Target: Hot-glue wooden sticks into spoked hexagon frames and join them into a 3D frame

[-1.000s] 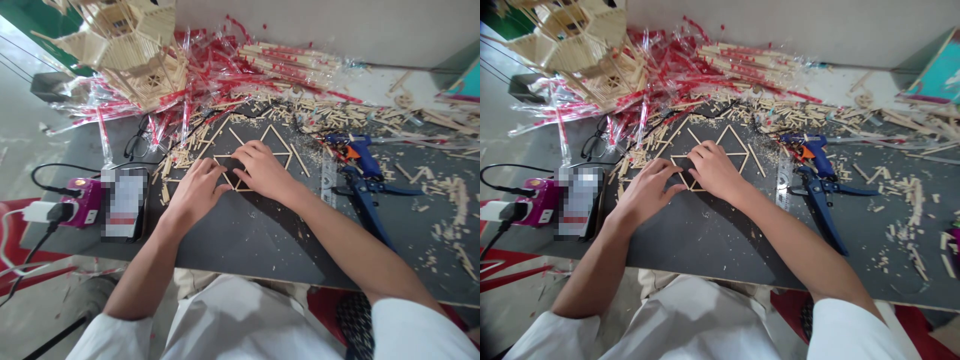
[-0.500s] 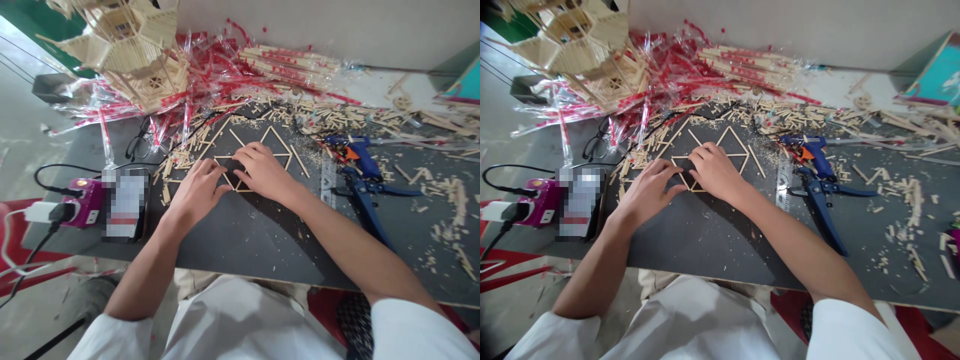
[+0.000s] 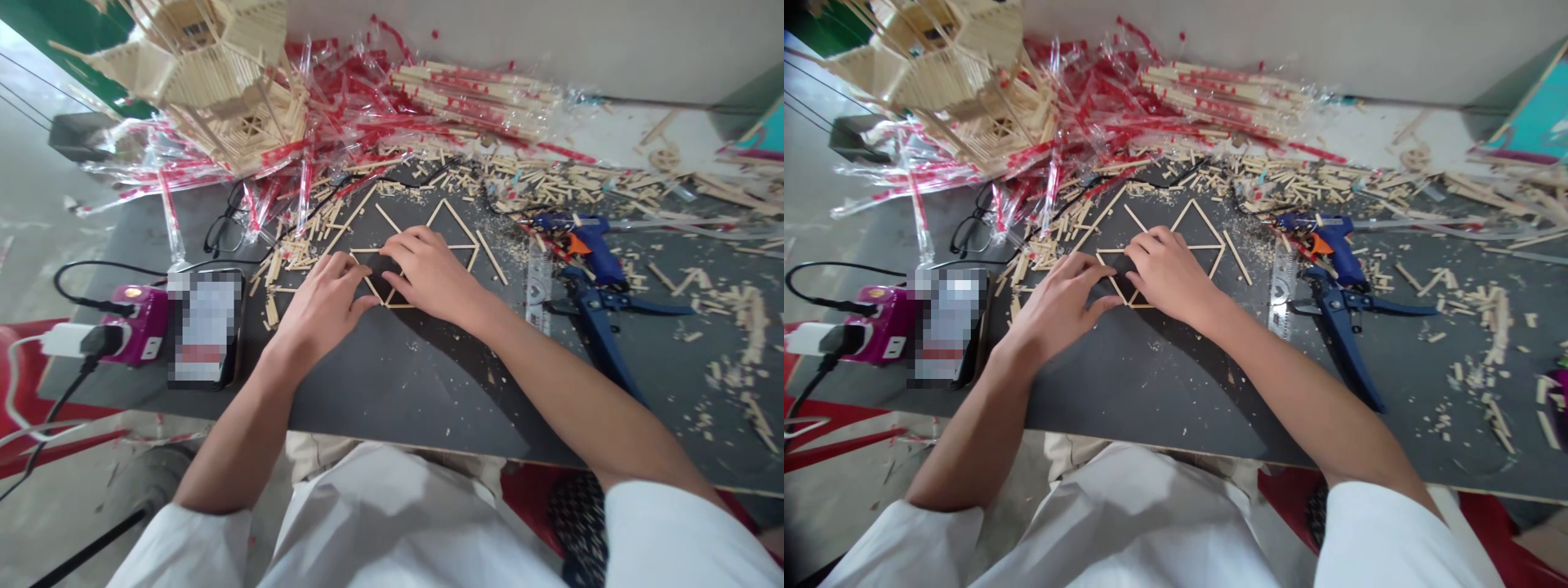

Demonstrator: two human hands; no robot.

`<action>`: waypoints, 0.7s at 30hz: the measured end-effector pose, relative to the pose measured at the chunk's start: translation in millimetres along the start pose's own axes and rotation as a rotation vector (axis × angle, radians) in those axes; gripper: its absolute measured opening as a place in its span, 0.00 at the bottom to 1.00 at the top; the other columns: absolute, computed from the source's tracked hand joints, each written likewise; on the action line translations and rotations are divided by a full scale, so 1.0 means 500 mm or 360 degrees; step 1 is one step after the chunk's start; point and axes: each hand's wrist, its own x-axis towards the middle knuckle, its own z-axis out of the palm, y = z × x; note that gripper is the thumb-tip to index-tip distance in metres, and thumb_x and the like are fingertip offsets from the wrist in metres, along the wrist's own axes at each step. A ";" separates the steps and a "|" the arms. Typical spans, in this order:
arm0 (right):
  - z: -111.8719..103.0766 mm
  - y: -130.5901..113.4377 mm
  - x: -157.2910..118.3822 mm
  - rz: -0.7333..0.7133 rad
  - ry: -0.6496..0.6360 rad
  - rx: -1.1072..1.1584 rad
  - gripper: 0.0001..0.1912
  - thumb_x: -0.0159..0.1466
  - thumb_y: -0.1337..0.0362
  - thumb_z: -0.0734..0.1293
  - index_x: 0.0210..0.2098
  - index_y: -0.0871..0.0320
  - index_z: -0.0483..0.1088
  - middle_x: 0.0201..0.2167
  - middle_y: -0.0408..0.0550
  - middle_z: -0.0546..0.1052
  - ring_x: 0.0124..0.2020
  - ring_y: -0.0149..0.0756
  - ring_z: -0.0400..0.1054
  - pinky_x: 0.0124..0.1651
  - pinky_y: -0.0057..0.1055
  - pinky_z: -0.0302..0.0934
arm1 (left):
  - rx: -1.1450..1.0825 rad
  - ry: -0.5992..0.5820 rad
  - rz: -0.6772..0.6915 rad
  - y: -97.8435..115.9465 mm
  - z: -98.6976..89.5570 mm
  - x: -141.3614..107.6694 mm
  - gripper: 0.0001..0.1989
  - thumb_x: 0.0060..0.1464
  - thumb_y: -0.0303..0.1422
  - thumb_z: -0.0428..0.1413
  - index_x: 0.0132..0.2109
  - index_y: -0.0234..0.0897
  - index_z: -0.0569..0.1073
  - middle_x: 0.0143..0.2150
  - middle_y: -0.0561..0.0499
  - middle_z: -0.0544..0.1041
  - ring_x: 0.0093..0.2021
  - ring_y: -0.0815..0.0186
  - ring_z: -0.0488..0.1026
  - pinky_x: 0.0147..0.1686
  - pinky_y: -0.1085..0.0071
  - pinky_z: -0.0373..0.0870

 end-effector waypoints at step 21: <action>-0.189 0.068 -0.094 0.0584 0.0439 -0.0140 0.23 0.78 0.53 0.68 0.69 0.52 0.75 0.67 0.61 0.76 0.73 0.63 0.67 0.77 0.64 0.62 | -0.0117 0.0069 -0.0099 -0.006 -0.039 -0.004 0.20 0.72 0.33 0.67 0.66 0.34 0.78 0.59 0.38 0.82 0.60 0.46 0.83 0.63 0.48 0.82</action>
